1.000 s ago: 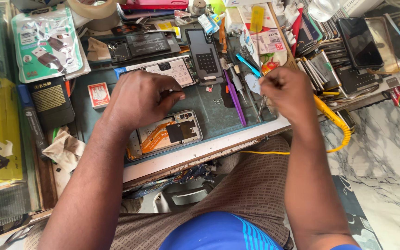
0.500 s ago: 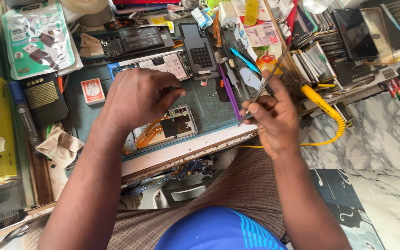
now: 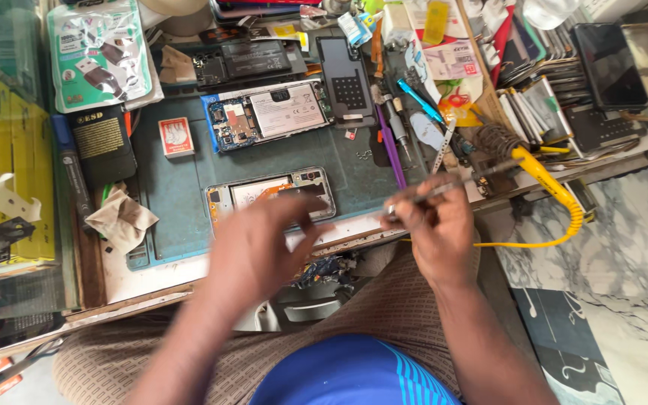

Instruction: The person uses a metal prying tool to carefully lift and separate the internal components of a disassembled smartphone. They work along the edges of the device to detach the screen assembly from the chassis.

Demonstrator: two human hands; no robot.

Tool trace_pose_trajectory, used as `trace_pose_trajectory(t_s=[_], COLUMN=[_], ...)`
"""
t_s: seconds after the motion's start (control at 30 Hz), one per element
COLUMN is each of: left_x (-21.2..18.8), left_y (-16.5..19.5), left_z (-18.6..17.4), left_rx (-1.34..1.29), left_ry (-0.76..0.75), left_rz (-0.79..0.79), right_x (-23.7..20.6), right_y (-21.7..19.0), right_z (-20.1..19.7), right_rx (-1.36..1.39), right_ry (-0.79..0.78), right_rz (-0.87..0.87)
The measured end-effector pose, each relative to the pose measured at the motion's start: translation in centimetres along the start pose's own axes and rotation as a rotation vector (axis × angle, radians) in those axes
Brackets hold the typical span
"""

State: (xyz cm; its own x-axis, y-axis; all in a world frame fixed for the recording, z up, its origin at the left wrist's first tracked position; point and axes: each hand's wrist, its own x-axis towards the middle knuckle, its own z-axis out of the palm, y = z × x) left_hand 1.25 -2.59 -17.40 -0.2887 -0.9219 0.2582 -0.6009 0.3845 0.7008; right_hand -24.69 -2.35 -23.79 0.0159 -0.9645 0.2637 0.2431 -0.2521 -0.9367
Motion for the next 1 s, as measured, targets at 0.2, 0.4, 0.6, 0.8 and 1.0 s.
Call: trace_pose_trajectory(t_s=[0.2, 0.4, 0.6, 0.8, 1.0], left_x=[-4.9, -5.9, -5.9, -5.6, -4.3], left_y=[1.4, 0.5, 0.4, 0.0, -1.2], left_z=[4.7, 5.5, 5.9, 5.7, 4.0], left_rx=[-0.452, -0.655, -0.566, -0.519, 0.026], left_ry=[-0.066, -0.09, -0.06, 0.072, 0.188], left_rz=[-0.233, -0.137, -0.118, -0.033, 0.049], right_x=[-4.0, -5.0, -5.4, -4.4, -0.8], right_y=[-0.2, 0.1, 0.0, 0.6, 0.6], right_z=[0.3, -0.3, 0.0, 0.5, 0.1], right_rx=[0.033, 0.014, 0.049, 0.175, -0.105], right_ry=[-0.235, -0.263, -0.26, -0.133, -0.003], right_rz=[0.04, 0.057, 0.051, -0.011, -0.085])
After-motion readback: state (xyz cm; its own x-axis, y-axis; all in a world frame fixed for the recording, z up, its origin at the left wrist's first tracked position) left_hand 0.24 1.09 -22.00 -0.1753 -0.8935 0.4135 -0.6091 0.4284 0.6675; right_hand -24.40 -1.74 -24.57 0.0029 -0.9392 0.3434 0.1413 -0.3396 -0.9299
